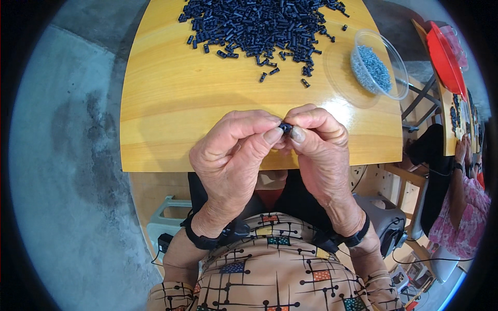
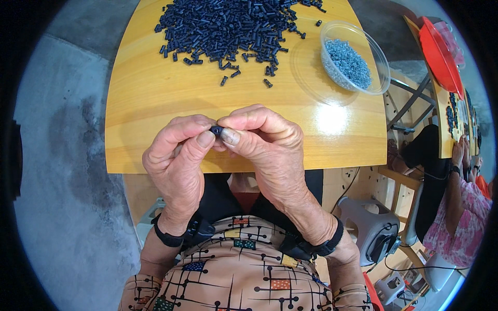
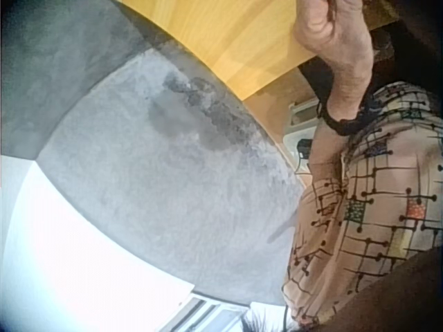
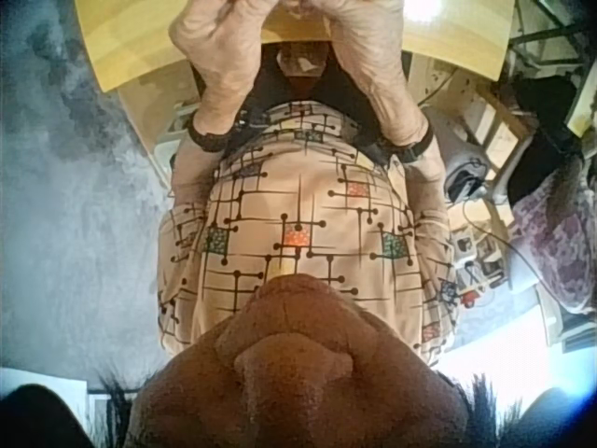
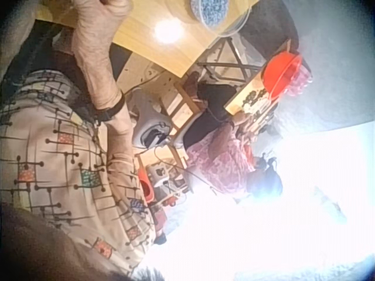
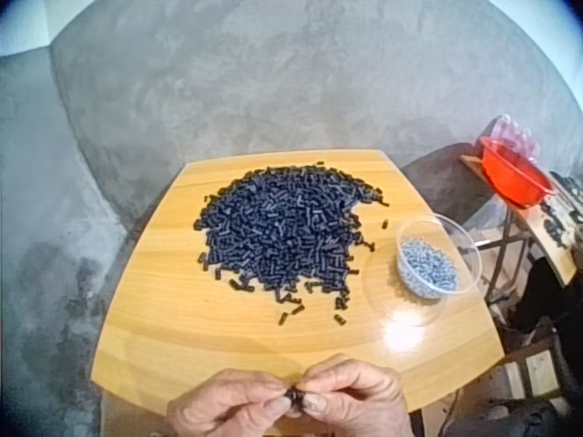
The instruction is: Manually assembling small black plastic tubes with blue caps in a manufacturing environment.
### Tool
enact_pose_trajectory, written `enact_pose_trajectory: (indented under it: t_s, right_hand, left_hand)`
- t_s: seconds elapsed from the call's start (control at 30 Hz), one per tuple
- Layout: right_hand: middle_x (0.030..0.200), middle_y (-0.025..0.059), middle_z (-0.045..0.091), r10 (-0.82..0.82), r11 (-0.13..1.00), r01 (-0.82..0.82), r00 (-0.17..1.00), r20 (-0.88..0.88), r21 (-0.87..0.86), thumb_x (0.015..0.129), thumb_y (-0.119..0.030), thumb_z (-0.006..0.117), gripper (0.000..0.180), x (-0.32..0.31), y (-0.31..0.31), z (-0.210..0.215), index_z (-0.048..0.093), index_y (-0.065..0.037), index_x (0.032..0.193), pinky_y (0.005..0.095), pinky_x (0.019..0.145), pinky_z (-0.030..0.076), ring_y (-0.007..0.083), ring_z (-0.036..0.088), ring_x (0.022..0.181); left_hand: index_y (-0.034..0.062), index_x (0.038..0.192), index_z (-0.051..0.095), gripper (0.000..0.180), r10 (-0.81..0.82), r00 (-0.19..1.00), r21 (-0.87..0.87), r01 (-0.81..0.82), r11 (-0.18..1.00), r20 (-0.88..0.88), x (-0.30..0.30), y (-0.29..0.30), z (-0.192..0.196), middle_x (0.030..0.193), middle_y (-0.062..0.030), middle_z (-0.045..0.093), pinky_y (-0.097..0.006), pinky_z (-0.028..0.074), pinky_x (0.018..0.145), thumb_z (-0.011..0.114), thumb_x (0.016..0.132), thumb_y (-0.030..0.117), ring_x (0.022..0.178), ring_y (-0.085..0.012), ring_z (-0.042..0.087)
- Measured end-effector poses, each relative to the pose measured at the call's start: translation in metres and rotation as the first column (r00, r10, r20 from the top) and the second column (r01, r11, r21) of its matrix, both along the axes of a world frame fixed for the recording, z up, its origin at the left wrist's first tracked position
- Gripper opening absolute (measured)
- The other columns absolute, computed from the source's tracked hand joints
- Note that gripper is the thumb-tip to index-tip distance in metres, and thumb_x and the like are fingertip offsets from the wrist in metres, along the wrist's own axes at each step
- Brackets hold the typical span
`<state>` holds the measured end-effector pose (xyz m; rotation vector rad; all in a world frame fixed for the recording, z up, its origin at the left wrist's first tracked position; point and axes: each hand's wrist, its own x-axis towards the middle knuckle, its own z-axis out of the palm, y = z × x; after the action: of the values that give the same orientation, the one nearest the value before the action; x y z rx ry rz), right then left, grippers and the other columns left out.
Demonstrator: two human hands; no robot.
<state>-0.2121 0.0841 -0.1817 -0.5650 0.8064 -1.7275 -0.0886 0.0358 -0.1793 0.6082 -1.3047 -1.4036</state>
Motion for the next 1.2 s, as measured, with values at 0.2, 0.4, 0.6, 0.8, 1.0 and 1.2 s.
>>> enact_pose_trajectory:
  t_s: [0.2, 0.4, 0.6, 0.8, 1.0, 1.2]
  right_hand:
    - [0.085, 0.009, 0.064, 0.057, 0.998, -0.058, 0.997, 0.059, 0.017, 0.083, -0.004, 0.064, 0.012, -0.005, 0.0, 0.007, 0.063, 0.002, 0.093, 0.0229, 0.064, 0.049, 0.0132, 0.06, 0.072]
    - [0.085, 0.0094, 0.064, 0.159, 0.983, -0.171, 0.972, 0.174, 0.062, 0.084, -0.006, 0.064, 0.014, -0.007, 0.002, 0.007, 0.062, 0.002, 0.095, 0.0236, 0.063, 0.05, 0.0128, 0.059, 0.072]
    - [0.083, 0.0081, 0.063, 0.167, 0.981, -0.185, 0.961, 0.221, 0.062, 0.083, -0.006, 0.065, 0.015, -0.005, 0.0, 0.005, 0.06, 0.001, 0.096, 0.0231, 0.061, 0.05, 0.0118, 0.059, 0.07]
    - [0.08, 0.0057, 0.061, 0.245, 0.966, -0.256, 0.948, 0.201, 0.027, 0.083, -0.007, 0.065, 0.012, -0.006, -0.003, 0.0, 0.059, -0.001, 0.092, 0.0231, 0.06, 0.049, 0.0112, 0.058, 0.069]
    - [0.079, 0.0049, 0.061, 0.246, 0.958, -0.271, 0.945, 0.215, 0.091, 0.084, -0.008, 0.065, 0.011, -0.009, -0.005, 0.0, 0.059, -0.002, 0.09, 0.0232, 0.062, 0.048, 0.0117, 0.057, 0.068]
    - [0.079, 0.0044, 0.062, 0.217, 0.956, -0.24, 0.965, 0.15, 0.165, 0.084, -0.008, 0.065, 0.01, -0.012, -0.002, -0.004, 0.06, -0.002, 0.09, 0.0218, 0.061, 0.048, 0.0099, 0.057, 0.066]
  left_hand:
    - [-0.0028, 0.093, 0.06, 0.014, -0.015, 1.0, -0.056, 0.016, 0.998, 0.024, 0.004, -0.005, 0.0, 0.09, -0.016, 0.062, -0.029, 0.054, 0.066, 0.061, 0.08, -0.009, 0.074, -0.0197, 0.062]
    - [-0.004, 0.087, 0.064, 0.01, 0.008, 1.0, -0.038, -0.008, 0.999, -0.002, 0.001, -0.002, 0.002, 0.085, -0.0118, 0.065, -0.024, 0.055, 0.063, 0.066, 0.077, -0.008, 0.073, -0.0143, 0.064]
    - [-0.0031, 0.085, 0.064, 0.008, 0.04, 0.998, -0.135, -0.032, 0.99, 0.056, 0.003, -0.003, 0.003, 0.083, -0.0118, 0.065, -0.023, 0.053, 0.058, 0.066, 0.078, -0.006, 0.071, -0.0141, 0.063]
    - [-0.004, 0.086, 0.063, 0.006, -0.023, 1.0, -0.036, 0.024, 0.999, 0.021, 0.001, 0.002, 0.004, 0.083, -0.0122, 0.065, -0.023, 0.052, 0.055, 0.065, 0.08, -0.005, 0.065, -0.0138, 0.062]
    - [-0.0047, 0.087, 0.063, 0.006, -0.027, 0.999, -0.038, 0.028, 0.999, 0.035, 0.001, -0.002, -0.004, 0.083, -0.0126, 0.064, -0.023, 0.052, 0.053, 0.064, 0.081, -0.005, 0.063, -0.0139, 0.062]
    - [-0.0036, 0.089, 0.064, 0.01, -0.026, 0.986, -0.038, 0.033, 0.999, 0.163, 0.004, -0.003, -0.006, 0.083, -0.0113, 0.065, -0.023, 0.052, 0.056, 0.066, 0.079, -0.004, 0.067, -0.0145, 0.063]
